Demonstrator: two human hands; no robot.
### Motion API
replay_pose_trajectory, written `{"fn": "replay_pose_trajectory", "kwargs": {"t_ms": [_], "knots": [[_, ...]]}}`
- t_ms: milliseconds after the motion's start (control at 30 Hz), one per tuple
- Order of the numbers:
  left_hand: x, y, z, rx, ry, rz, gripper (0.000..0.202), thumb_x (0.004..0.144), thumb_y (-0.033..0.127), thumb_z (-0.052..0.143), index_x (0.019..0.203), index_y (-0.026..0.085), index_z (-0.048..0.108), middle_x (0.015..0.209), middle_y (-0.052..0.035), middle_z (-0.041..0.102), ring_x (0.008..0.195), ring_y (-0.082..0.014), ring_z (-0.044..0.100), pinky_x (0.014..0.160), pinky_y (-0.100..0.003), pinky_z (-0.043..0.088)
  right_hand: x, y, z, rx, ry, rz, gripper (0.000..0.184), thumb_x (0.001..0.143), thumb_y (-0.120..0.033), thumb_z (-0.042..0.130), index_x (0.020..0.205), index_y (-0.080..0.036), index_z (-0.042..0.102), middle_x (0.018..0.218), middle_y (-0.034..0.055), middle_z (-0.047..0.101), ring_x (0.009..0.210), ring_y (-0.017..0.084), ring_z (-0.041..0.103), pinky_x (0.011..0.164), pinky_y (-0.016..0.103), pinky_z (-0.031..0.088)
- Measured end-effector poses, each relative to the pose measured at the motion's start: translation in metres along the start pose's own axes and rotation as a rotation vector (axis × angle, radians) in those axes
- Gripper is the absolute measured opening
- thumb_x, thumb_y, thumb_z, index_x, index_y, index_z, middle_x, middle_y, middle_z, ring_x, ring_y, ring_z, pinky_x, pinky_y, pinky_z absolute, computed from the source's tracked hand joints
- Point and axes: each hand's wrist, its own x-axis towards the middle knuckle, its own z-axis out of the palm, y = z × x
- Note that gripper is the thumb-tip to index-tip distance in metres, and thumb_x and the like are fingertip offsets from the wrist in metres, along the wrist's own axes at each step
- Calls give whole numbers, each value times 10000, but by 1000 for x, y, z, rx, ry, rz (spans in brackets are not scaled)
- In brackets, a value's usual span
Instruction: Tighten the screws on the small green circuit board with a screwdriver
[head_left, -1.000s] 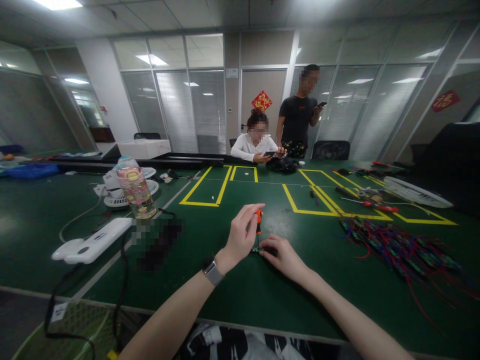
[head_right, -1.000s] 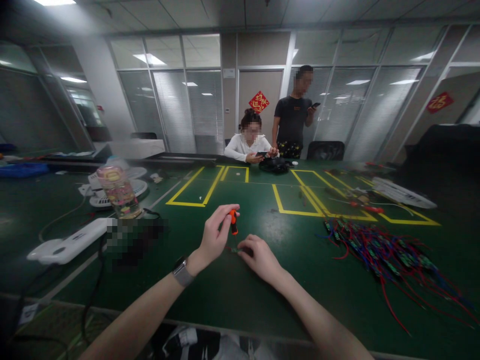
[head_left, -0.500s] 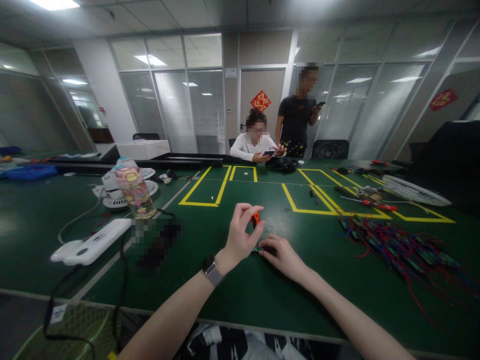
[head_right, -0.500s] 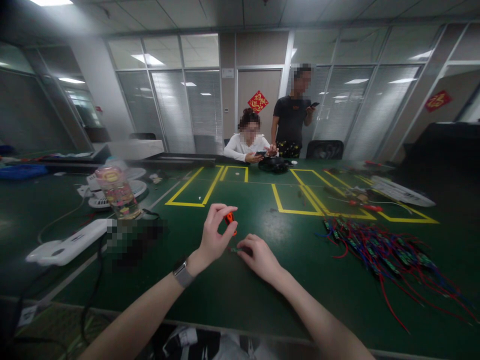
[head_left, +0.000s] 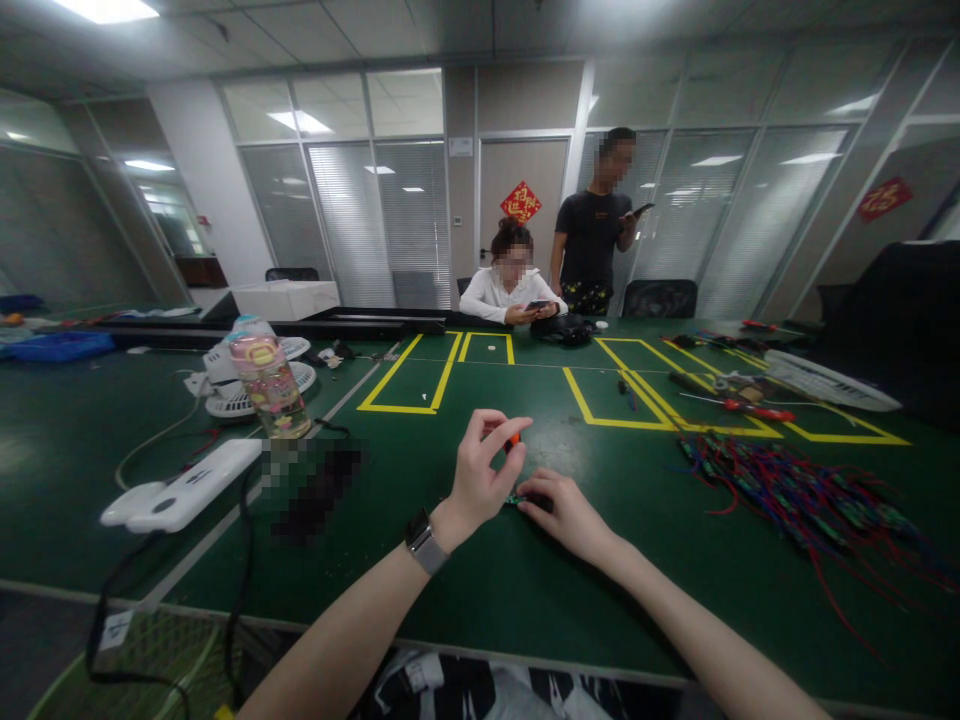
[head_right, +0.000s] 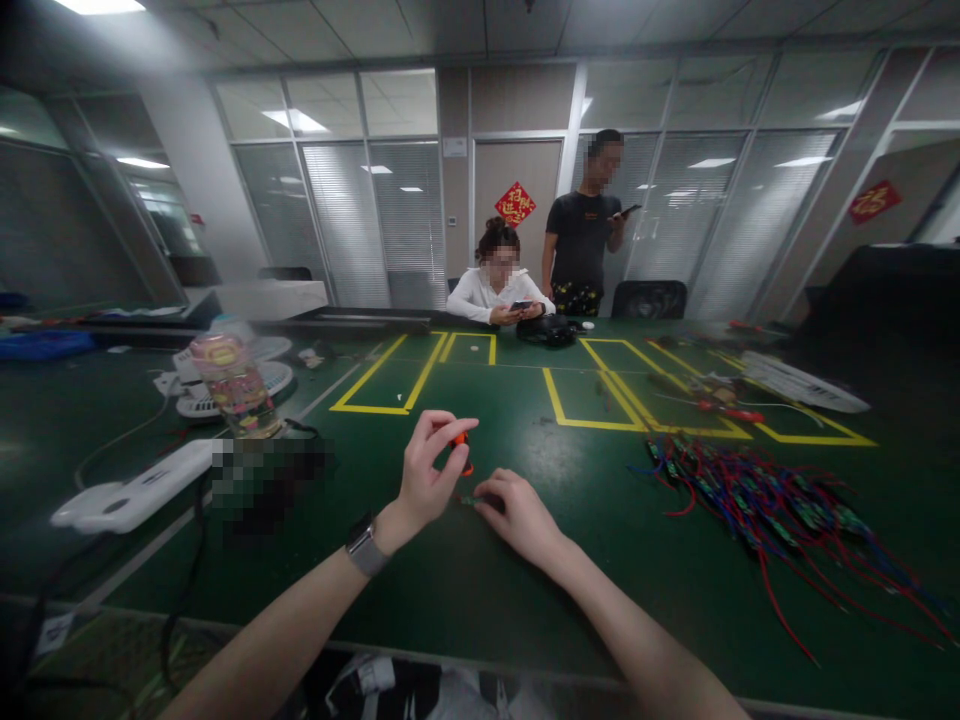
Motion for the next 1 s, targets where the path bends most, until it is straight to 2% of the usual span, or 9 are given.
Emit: {"fn": "replay_pose_trajectory", "kwargs": {"t_ms": [67, 167, 367, 567, 800, 1000], "knots": [[1, 2, -1, -35, -18, -16, 322, 974, 186, 384, 1226, 209, 583, 1081, -78, 567, 940, -165, 581, 802, -308, 503, 0, 0, 0, -7, 3, 1, 124, 854, -152, 618, 920, -188, 717, 905, 55, 643, 832, 198, 612, 773, 308, 488], [3, 3, -2, -43, -30, -48, 337, 985, 171, 368, 1269, 200, 547, 1050, -73, 617, 954, -167, 594, 827, -313, 500, 0, -1, 0, -11, 3, 1, 129, 856, -150, 615, 925, -184, 718, 911, 60, 643, 837, 199, 613, 773, 307, 488], [4, -1, -2, 22, 19, -90, 200, 944, 241, 518, 1110, 198, 622, 885, -28, 573, 804, -149, 568, 725, -274, 489, 0, 0, 0, -13, 2, 3, 127, 854, -155, 617, 922, -187, 719, 907, 59, 639, 813, 193, 610, 742, 300, 489], [4, 0, -1, -24, -30, -140, 311, 982, 200, 421, 1272, 218, 533, 1068, -68, 584, 959, -172, 583, 825, -305, 497, 0, -2, -1, -11, -3, 8, 131, 854, -148, 615, 920, -185, 722, 903, 59, 644, 814, 196, 614, 737, 288, 485], [3, -3, 0, 54, 39, -107, 173, 902, 260, 611, 1067, 210, 606, 869, -9, 515, 796, -148, 545, 726, -269, 477, -1, -3, -1, -8, -4, 12, 139, 853, -140, 615, 931, -181, 722, 920, 63, 642, 838, 200, 613, 752, 292, 486], [1, -1, 1, 39, 21, -107, 212, 938, 245, 545, 1144, 198, 565, 986, -44, 533, 902, -167, 562, 784, -284, 487, 0, -3, -1, -23, -3, 13, 136, 847, -135, 620, 928, -180, 719, 909, 60, 637, 824, 197, 605, 745, 290, 485]]}}
